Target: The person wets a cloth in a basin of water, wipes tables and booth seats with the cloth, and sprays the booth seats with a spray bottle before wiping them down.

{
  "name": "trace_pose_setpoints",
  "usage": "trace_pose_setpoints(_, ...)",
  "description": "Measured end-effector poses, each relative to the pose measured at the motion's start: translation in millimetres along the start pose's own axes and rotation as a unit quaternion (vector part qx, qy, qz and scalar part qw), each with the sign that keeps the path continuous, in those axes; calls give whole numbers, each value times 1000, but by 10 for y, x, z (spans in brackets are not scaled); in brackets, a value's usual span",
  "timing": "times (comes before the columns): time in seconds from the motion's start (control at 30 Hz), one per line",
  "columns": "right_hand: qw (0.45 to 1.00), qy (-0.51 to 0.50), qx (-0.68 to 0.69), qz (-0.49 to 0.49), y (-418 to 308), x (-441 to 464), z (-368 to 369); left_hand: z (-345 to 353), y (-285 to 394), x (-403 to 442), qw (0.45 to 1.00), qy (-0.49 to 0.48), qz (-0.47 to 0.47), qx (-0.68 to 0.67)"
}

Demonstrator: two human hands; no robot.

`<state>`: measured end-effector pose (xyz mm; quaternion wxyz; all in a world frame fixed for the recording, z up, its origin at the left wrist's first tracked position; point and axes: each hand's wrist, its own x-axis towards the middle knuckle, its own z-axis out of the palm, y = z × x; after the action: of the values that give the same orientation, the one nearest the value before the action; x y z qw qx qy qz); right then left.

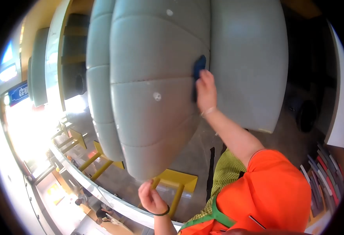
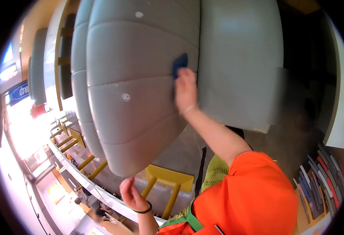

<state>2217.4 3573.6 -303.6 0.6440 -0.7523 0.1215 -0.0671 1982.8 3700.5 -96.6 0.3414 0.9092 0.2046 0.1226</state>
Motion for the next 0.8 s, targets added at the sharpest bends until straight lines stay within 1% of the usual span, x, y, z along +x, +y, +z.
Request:
trace_pose_setpoints(0.07,985,-61,33,-157,-805,-365,45,-52,67,188,998,43,51,1)
trace_pose_setpoints(0.13,978,-128,57,-157,-1107,-469,33,-43,113,409,996,65,56,-1)
trace_pose_setpoints(0.17,976,-130,61,-166,-1099,-391,-34,-14,137,508,996,77,53,0)
trace_pose_setpoints(0.2,930,-233,14,-283,-1041,-286,-165,29,164,628,995,83,58,-1)
trace_pose_setpoints(0.23,858,-331,-33,-392,-1004,-192,-232,101,188,734,996,51,51,57)
trace_pose_setpoints(0.27,799,-298,32,-522,-1051,-184,-201,100,228,809,992,19,38,120)
trace_pose_setpoints(0.3,752,-286,59,-592,-1065,-94,-86,133,178,845,988,2,32,153)
trace_pose_setpoints(0.33,699,-266,83,-658,-1139,84,37,125,260,917,988,-26,12,154)
trace_pose_setpoints(0.37,715,-335,6,-614,-1184,286,4,80,287,939,983,-55,10,172)
trace_pose_setpoints(0.4,748,-323,-152,-560,-1433,698,34,16,322,942,978,-86,3,191)
trace_pose_setpoints(0.43,768,-241,-186,-563,-1458,1305,163,-21,407,953,975,-114,-20,190)
trace_pose_setpoints(0.47,785,-162,-219,-556,-1482,1909,291,-45,437,924,975,-112,-24,191)
trace_pose_setpoints(0.5,828,-53,-153,-537,-1556,2401,358,-23,382,912,972,-116,-15,202)
trace_pose_setpoints(0.53,845,0,-166,-509,-1540,2764,454,-7,339,910,969,-124,-9,215)
trace_pose_setpoints(0.57,851,-59,-146,-501,-1592,2740,484,2,355,924,969,-128,-13,210)
trace_pose_setpoints(0.6,853,-116,-127,-493,-1681,2693,560,-31,320,917,970,-125,-17,209)
trace_pose_setpoints(0.63,826,-231,-190,-478,-1876,2074,398,17,311,899,971,-116,-20,207)
trace_pose_setpoints(0.67,817,-250,-185,-486,-2024,1456,259,45,330,892,972,-109,-22,206)
trace_pose_setpoints(0.7,756,-346,-235,-503,-2021,856,199,44,365,907,971,-113,-27,211)
trace_pose_setpoints(0.73,739,-424,-135,-505,-1930,264,128,35,396,912,971,-112,-24,211)
trace_pose_setpoints(0.77,707,-470,-46,-527,-1818,-183,102,12,364,893,971,-124,-64,196)
trace_pose_setpoints(0.8,695,-374,60,-611,-1543,-389,219,-3,339,872,969,-134,-102,181)
